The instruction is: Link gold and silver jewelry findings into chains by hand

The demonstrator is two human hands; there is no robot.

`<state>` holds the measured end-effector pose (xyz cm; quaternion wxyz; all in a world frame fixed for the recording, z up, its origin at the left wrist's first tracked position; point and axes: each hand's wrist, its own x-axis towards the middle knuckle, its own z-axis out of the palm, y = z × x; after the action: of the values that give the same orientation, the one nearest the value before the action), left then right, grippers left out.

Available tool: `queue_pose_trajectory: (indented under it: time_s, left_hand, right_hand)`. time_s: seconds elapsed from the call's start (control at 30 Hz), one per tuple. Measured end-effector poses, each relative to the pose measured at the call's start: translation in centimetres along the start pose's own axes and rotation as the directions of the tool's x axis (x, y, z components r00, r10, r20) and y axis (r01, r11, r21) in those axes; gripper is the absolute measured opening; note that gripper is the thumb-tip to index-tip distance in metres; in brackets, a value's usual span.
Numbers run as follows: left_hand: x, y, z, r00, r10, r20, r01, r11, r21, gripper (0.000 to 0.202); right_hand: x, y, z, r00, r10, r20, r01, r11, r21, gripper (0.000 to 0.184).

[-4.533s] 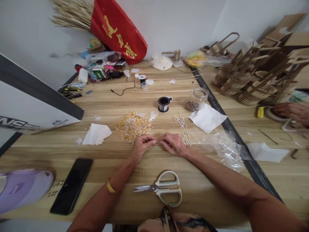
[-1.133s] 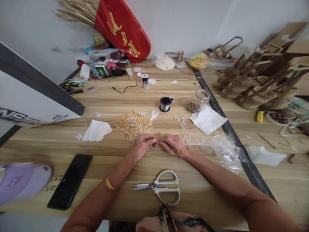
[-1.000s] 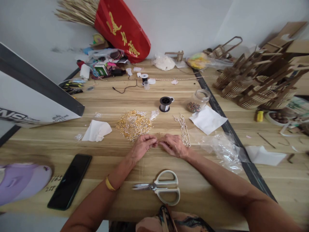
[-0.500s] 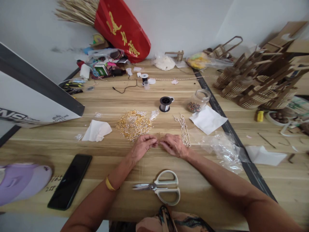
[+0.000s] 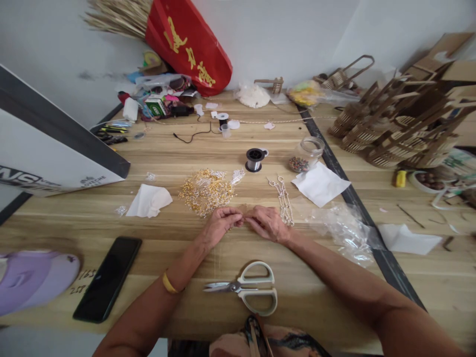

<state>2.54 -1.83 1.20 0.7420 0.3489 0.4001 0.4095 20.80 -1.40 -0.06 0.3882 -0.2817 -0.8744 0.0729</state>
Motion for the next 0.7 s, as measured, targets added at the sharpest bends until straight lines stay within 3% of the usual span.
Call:
queue_pose_trajectory:
  time_s: [0.7]
  left_hand:
    - [0.09, -0.31, -0.14, 1.0, -0.01, 0.023, 0.011, 0.999, -0.05, 0.021]
  right_hand:
    - [-0.03, 0.0, 0.02, 1.0, -0.016, -0.015, 0.016, 1.0, 0.015, 0.01]
